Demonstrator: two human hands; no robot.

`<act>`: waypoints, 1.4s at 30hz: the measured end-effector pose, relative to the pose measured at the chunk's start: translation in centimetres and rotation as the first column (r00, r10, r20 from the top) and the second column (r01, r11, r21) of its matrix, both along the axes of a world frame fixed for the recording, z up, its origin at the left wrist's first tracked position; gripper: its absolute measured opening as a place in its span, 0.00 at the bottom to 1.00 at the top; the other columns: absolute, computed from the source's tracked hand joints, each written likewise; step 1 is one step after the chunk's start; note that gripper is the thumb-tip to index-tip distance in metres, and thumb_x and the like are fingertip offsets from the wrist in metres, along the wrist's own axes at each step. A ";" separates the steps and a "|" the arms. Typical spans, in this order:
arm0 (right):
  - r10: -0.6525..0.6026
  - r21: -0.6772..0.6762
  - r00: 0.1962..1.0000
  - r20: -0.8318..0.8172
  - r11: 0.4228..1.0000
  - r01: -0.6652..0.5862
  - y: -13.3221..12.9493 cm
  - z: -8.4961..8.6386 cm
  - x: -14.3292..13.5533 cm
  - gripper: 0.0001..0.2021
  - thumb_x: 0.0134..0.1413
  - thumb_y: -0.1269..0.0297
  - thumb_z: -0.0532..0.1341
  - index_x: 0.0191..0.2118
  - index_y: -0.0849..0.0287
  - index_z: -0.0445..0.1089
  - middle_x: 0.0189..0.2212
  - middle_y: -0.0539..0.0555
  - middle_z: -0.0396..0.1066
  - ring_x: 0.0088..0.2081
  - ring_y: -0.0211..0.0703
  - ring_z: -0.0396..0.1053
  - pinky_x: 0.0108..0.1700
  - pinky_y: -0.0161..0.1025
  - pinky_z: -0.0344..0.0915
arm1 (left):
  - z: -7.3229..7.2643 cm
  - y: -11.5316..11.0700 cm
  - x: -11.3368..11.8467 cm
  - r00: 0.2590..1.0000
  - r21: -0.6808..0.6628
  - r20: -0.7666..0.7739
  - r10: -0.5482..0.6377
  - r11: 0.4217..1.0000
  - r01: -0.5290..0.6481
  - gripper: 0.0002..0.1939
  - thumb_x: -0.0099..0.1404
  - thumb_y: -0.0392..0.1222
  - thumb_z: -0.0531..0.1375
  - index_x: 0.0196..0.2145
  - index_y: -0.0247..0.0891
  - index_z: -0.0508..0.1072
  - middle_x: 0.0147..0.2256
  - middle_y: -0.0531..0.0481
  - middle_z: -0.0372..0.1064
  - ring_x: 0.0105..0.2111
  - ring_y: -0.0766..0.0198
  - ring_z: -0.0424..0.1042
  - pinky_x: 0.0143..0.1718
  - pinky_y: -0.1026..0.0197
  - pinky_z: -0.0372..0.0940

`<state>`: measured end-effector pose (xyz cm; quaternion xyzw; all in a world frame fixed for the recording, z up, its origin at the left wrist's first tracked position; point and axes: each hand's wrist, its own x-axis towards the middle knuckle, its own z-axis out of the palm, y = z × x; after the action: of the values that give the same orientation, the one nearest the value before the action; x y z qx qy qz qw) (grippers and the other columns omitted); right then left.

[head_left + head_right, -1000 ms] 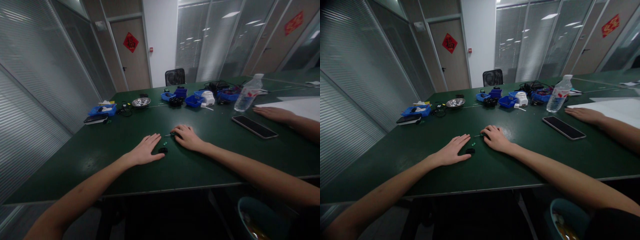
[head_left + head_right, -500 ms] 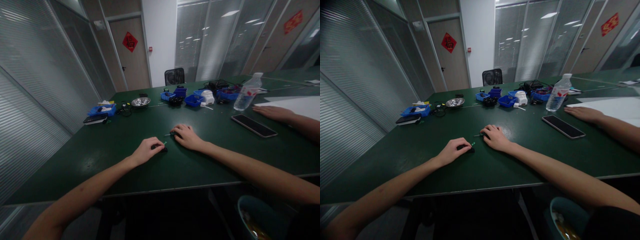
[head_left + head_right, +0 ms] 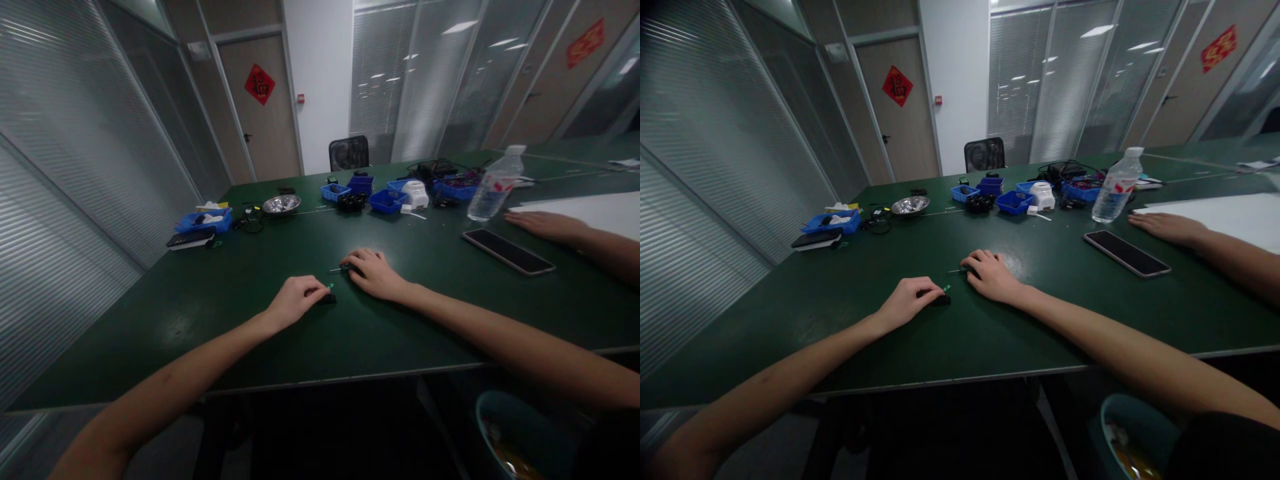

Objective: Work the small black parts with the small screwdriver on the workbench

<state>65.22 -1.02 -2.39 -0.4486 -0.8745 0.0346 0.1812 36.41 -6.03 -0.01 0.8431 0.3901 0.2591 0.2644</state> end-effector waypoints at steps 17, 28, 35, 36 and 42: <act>-0.003 -0.005 1.000 -0.002 1.000 0.003 -0.1 0.1 -0.1 0.18 0.75 0.59 0.54 0.63 0.50 0.72 0.61 0.62 0.71 0.60 0.60 0.68 0.59 0.59 0.61 | -0.2 -0.3 0.4 0.960 0.309 -0.251 -0.124 0.929 0.201 0.11 0.79 0.46 0.62 0.52 0.39 0.78 0.60 0.41 0.76 0.60 0.50 0.74 0.59 0.45 0.69; -0.006 -0.023 1.000 0.003 1.000 0.006 -0.2 0.4 -0.1 0.19 0.74 0.59 0.54 0.63 0.52 0.72 0.61 0.62 0.70 0.60 0.61 0.67 0.59 0.60 0.62 | -1.0 7.9 -19.5 0.834 0.271 -0.457 0.308 0.942 -0.199 0.30 0.79 0.61 0.52 0.63 0.39 0.76 0.63 0.38 0.75 0.59 0.45 0.76 0.62 0.46 0.69; -0.003 -0.030 1.000 0.010 1.000 0.003 -0.2 0.5 0.0 0.19 0.74 0.59 0.54 0.63 0.52 0.71 0.61 0.62 0.70 0.61 0.60 0.67 0.60 0.60 0.62 | -0.2 6.6 -38.9 0.461 0.321 -0.558 0.690 0.692 -0.647 0.32 0.77 0.58 0.51 0.62 0.30 0.76 0.54 0.37 0.80 0.48 0.46 0.80 0.53 0.51 0.71; -0.002 -0.031 1.000 0.012 1.000 0.003 -0.2 0.5 0.0 0.19 0.74 0.59 0.54 0.63 0.51 0.71 0.61 0.62 0.70 0.61 0.60 0.67 0.60 0.59 0.62 | -0.1 5.9 -40.0 0.405 0.334 -0.558 0.724 0.643 -0.689 0.32 0.77 0.59 0.51 0.61 0.31 0.76 0.51 0.38 0.81 0.47 0.46 0.80 0.51 0.52 0.71; 0.008 -0.032 1.000 0.004 0.999 -0.008 -0.4 0.7 0.0 0.19 0.74 0.58 0.54 0.63 0.49 0.72 0.61 0.62 0.70 0.61 0.61 0.67 0.61 0.60 0.62 | 0.7 5.0 -39.1 0.388 0.311 -0.540 0.747 0.606 -0.732 0.29 0.75 0.56 0.57 0.59 0.30 0.77 0.43 0.42 0.81 0.40 0.53 0.77 0.41 0.64 0.65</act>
<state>65.24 -1.37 -1.67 -0.4480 -0.8760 0.0486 0.1720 -2.65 -1.06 0.72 0.6176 0.7836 0.0593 -0.0328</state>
